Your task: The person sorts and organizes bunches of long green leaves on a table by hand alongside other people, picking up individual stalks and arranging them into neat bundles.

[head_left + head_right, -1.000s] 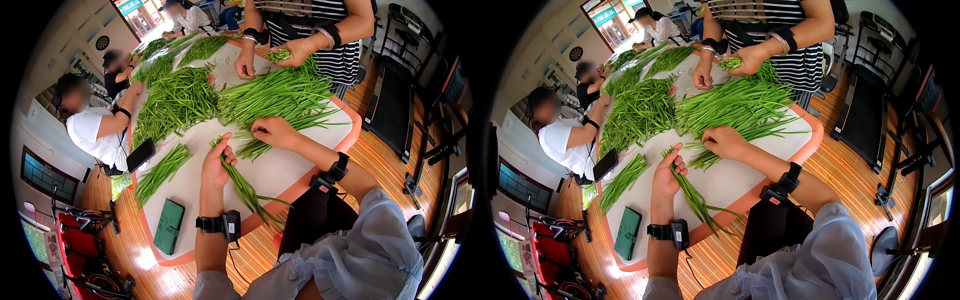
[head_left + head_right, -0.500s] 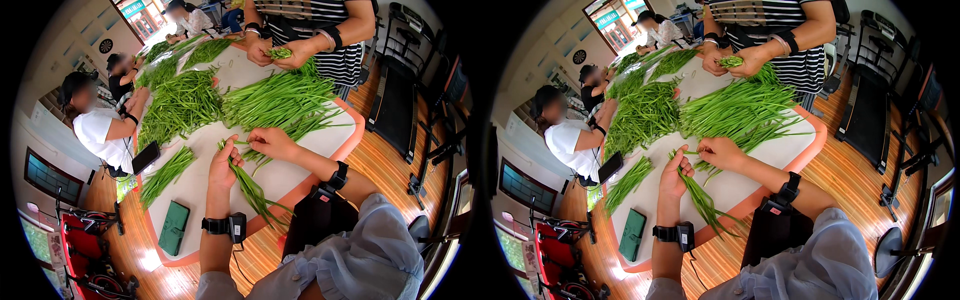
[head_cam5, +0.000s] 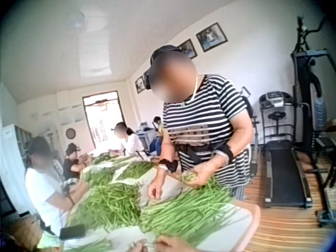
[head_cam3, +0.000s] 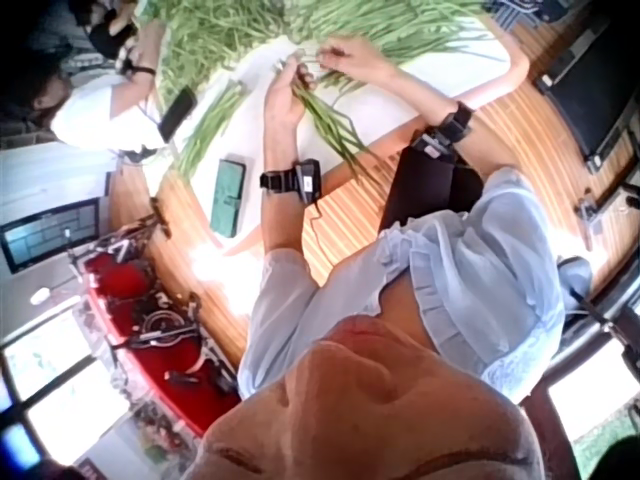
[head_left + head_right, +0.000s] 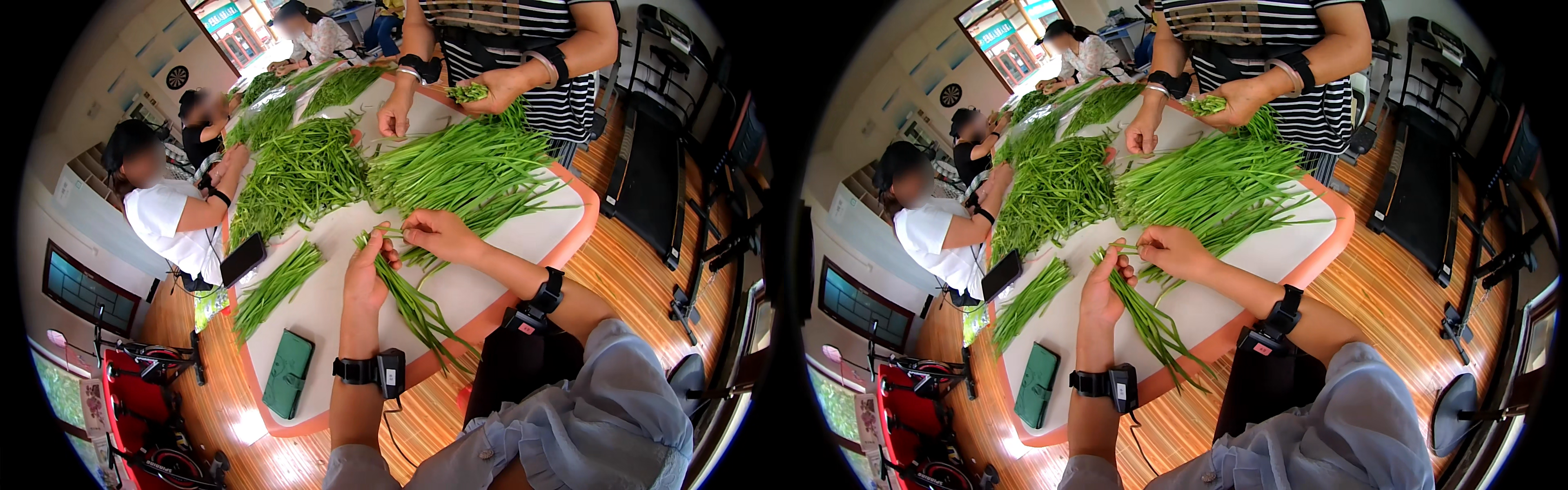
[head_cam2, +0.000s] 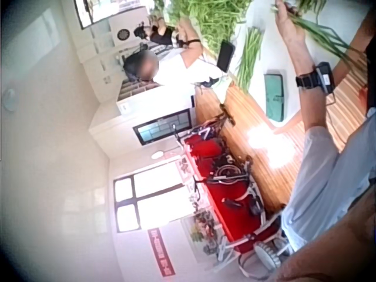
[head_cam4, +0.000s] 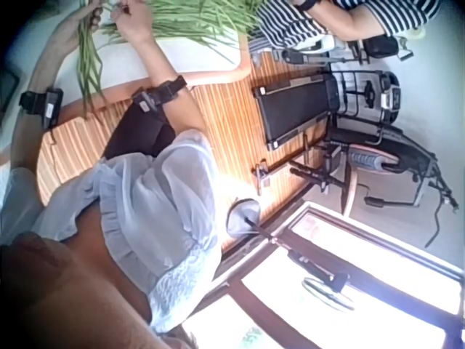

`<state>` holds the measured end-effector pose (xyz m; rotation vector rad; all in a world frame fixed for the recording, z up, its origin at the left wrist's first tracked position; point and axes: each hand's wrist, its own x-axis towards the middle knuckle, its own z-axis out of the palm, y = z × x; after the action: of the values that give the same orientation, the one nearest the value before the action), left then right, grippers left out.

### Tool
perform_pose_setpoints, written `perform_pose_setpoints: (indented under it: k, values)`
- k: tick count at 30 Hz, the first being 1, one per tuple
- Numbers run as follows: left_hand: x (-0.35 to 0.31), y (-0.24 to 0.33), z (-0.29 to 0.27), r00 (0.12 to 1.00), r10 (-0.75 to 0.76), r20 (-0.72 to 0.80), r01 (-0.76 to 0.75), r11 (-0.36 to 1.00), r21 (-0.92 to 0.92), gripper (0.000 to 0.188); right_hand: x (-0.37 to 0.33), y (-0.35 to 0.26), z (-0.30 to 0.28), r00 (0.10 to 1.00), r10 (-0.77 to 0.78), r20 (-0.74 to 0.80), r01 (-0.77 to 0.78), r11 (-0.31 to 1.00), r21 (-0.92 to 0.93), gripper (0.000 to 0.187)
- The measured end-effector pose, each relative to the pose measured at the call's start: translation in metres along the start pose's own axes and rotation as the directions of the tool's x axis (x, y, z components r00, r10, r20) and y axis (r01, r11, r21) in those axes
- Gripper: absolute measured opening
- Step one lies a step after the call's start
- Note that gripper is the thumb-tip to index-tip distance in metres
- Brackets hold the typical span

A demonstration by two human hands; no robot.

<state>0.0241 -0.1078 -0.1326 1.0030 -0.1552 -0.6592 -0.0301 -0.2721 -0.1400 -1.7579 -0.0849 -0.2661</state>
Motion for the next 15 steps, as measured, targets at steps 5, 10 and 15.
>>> perform_pose_setpoints:
  k: [5, 10, 15]
  values:
    - [-0.0046, 0.0049, 0.0023, 0.999, -0.029, 0.043, 0.030, 0.999, -0.011, 0.033, 0.0015, 0.0035, 0.0078, 0.994, 0.106, 0.026, -0.109, 0.950, 0.293, 0.013]
    - [-0.0048, 0.0032, 0.0015, 0.999, -0.033, -0.008, 0.033, 0.999, -0.024, 0.035, 0.0026, -0.0045, 0.0045, 0.989, 0.145, 0.006, -0.137, 0.918, 0.373, 0.014]
    - [-0.0067, 0.0052, 0.0091, 1.000, -0.025, 0.016, 0.025, 0.999, 0.021, 0.033, 0.0017, 0.0034, 0.0106, 0.985, 0.140, 0.103, -0.171, 0.897, 0.408, 0.016]
